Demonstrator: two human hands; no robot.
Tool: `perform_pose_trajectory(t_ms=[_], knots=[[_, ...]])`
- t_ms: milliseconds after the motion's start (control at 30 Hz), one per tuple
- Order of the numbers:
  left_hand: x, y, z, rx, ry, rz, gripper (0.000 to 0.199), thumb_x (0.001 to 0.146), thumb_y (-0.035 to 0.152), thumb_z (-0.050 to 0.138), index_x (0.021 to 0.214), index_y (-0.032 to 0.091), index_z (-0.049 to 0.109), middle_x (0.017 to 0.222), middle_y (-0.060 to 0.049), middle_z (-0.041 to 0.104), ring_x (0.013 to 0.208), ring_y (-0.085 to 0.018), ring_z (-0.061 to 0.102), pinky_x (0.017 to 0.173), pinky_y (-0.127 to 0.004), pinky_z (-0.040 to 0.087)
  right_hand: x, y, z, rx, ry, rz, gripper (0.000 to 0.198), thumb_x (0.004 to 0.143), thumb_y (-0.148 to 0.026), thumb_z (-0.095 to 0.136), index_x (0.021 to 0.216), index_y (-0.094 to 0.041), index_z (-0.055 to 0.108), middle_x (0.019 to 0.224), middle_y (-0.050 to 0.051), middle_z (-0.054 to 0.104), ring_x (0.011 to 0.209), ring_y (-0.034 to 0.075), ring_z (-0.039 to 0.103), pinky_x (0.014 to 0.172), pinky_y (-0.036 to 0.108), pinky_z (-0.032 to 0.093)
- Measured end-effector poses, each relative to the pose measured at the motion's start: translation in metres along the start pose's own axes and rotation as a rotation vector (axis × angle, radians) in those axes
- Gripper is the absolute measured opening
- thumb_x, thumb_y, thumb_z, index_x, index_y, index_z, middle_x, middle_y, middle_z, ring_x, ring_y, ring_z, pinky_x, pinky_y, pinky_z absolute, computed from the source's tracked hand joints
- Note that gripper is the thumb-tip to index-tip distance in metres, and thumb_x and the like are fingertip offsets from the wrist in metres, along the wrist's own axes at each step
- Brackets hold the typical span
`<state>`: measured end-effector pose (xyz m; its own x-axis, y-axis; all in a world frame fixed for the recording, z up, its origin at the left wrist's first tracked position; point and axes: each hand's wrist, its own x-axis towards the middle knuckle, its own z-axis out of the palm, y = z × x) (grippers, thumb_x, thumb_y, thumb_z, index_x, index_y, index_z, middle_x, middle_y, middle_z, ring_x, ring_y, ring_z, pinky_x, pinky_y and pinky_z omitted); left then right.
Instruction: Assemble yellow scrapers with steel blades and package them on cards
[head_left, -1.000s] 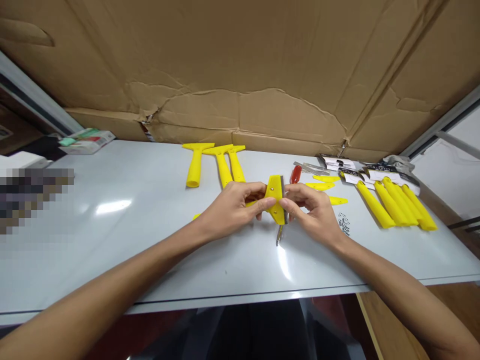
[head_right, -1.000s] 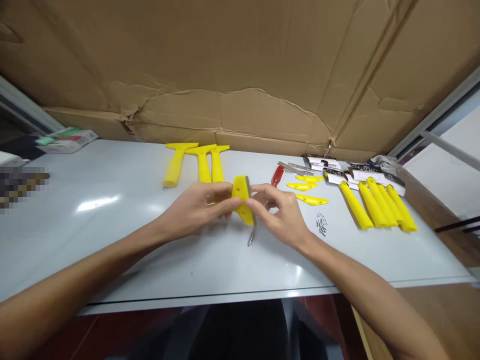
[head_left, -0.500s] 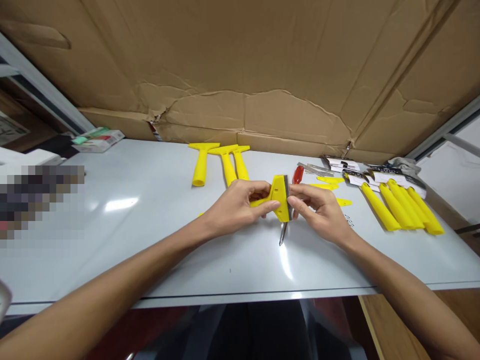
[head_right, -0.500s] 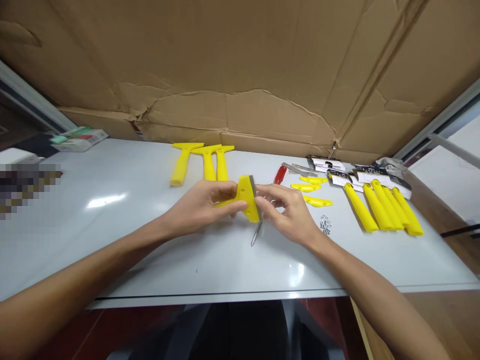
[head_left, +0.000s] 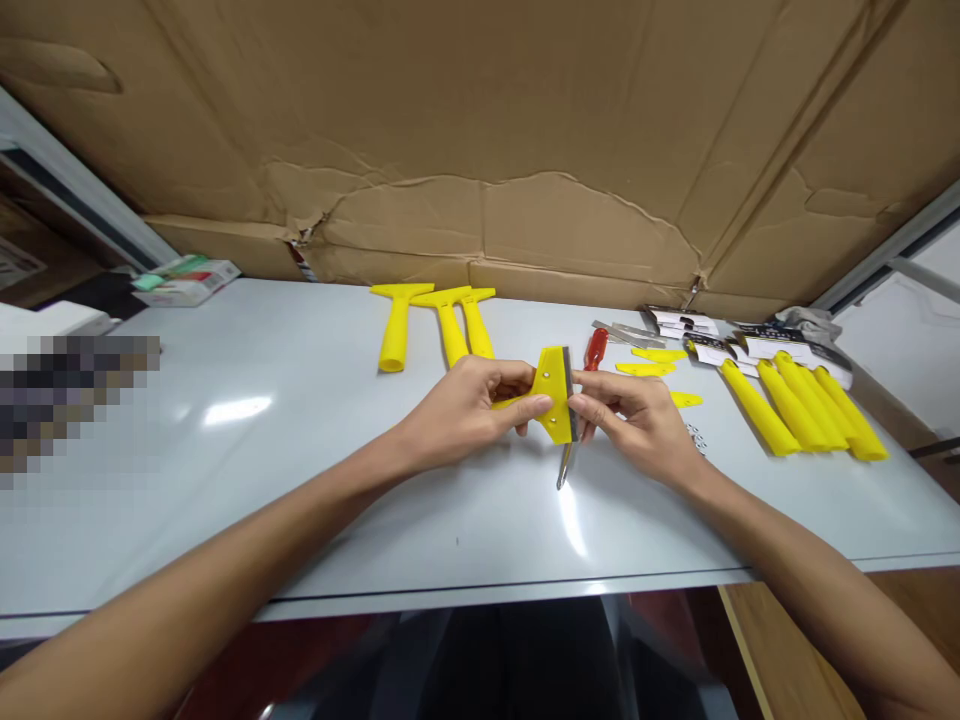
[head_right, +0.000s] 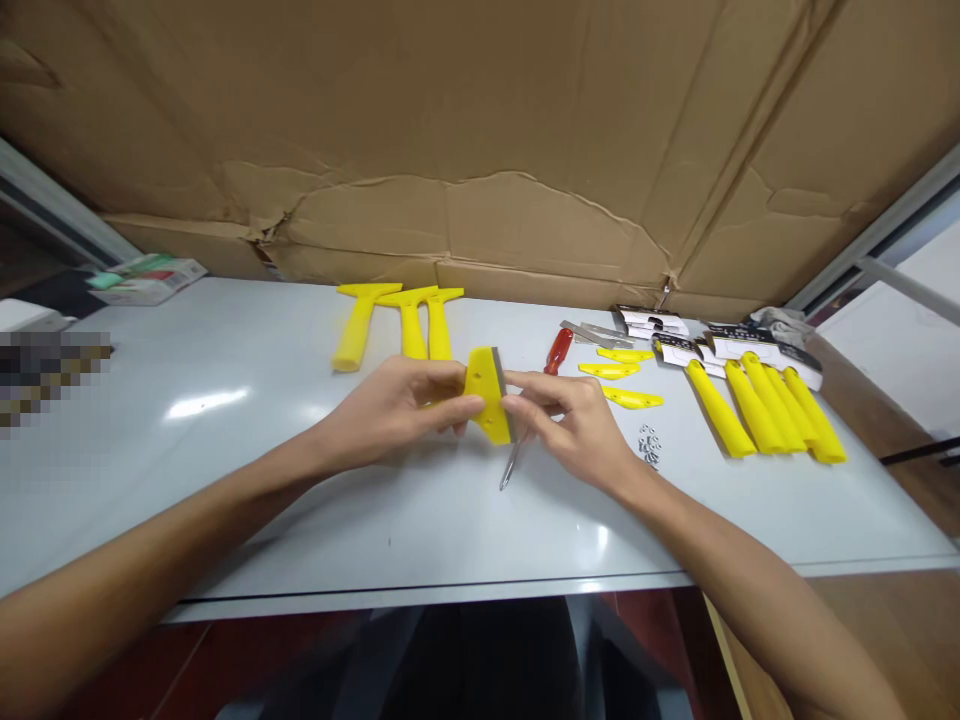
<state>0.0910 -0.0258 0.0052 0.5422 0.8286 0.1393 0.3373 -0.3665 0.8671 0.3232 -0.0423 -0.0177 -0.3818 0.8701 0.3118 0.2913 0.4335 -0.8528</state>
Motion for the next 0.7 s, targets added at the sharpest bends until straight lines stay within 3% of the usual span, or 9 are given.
perform_pose_trajectory(t_ms=[300,700], knots=[[0.0012,0.0037,-0.0019,-0.068,0.005,0.006,0.021,0.093,0.034,0.066,0.082,0.017,0.07,0.069,0.003,0.068,0.064,-0.009,0.062,0.062,-0.02,0.048,-0.0054,-0.0028,0.0015,0.041,0.089,-0.008,0.033,0.095,-0.037,0.07,0.116,-0.013,0.078,0.077,0.003,0.073,0.064,0.009,0.07,0.062,0.022,0.062],[0.0014,0.002,-0.0014,-0.004,0.023,0.03,0.029,0.096,0.039,0.063,0.079,0.017,0.068,0.068,0.003,0.066,0.064,-0.009,0.06,0.061,-0.021,0.045,-0.0046,-0.005,0.0083,-0.13,0.2,-0.101,0.027,0.097,-0.033,0.066,0.114,-0.018,0.081,0.072,0.001,0.069,0.067,0.006,0.062,0.065,0.023,0.053]])
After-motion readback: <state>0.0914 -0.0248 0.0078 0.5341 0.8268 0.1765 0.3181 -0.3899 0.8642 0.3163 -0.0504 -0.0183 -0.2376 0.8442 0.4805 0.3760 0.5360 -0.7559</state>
